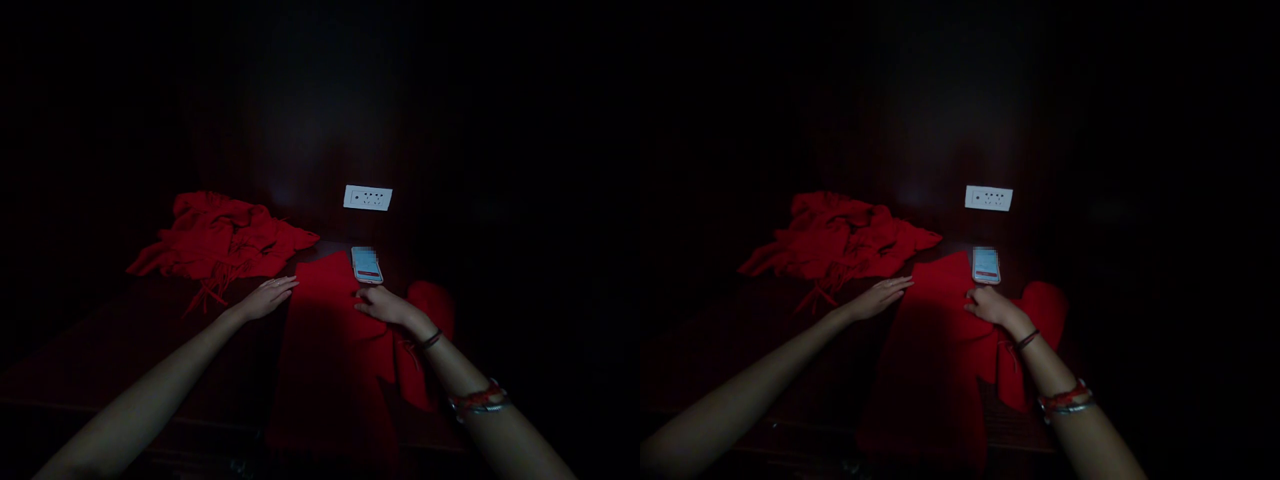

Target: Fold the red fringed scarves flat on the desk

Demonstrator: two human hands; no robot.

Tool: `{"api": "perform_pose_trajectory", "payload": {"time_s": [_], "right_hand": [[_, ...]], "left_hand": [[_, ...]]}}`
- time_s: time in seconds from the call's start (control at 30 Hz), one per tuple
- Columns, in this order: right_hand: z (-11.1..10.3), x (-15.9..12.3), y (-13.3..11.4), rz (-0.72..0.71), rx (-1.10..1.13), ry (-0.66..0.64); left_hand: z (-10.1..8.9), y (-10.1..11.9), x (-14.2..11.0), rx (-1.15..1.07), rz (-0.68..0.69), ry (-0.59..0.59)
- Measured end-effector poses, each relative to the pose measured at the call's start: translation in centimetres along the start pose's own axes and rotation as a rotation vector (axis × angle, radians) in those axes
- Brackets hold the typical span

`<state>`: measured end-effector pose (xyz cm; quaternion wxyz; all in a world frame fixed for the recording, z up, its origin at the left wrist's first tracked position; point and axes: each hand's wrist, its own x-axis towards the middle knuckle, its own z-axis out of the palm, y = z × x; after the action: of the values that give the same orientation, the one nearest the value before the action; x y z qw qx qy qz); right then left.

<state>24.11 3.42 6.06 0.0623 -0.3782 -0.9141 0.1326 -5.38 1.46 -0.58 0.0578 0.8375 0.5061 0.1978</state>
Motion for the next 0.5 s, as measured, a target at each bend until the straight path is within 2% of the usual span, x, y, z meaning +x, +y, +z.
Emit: {"api": "perform_pose_trajectory", "payload": {"time_s": [0.13,0.27,0.5], "right_hand": [[0.3,1.3,0.0,0.028,-0.064,0.053],[0.1,3.9,-0.8,0.03,-0.075,0.12],[0.4,9.2,-3.4,0.084,-0.099,0.133]], "left_hand": [[-0.1,0.5,0.0,-0.064,0.002,0.084],[-0.1,1.3,-0.1,-0.128,-0.044,0.169],[0.3,1.6,-0.3,-0.073,-0.181,0.123]]}}
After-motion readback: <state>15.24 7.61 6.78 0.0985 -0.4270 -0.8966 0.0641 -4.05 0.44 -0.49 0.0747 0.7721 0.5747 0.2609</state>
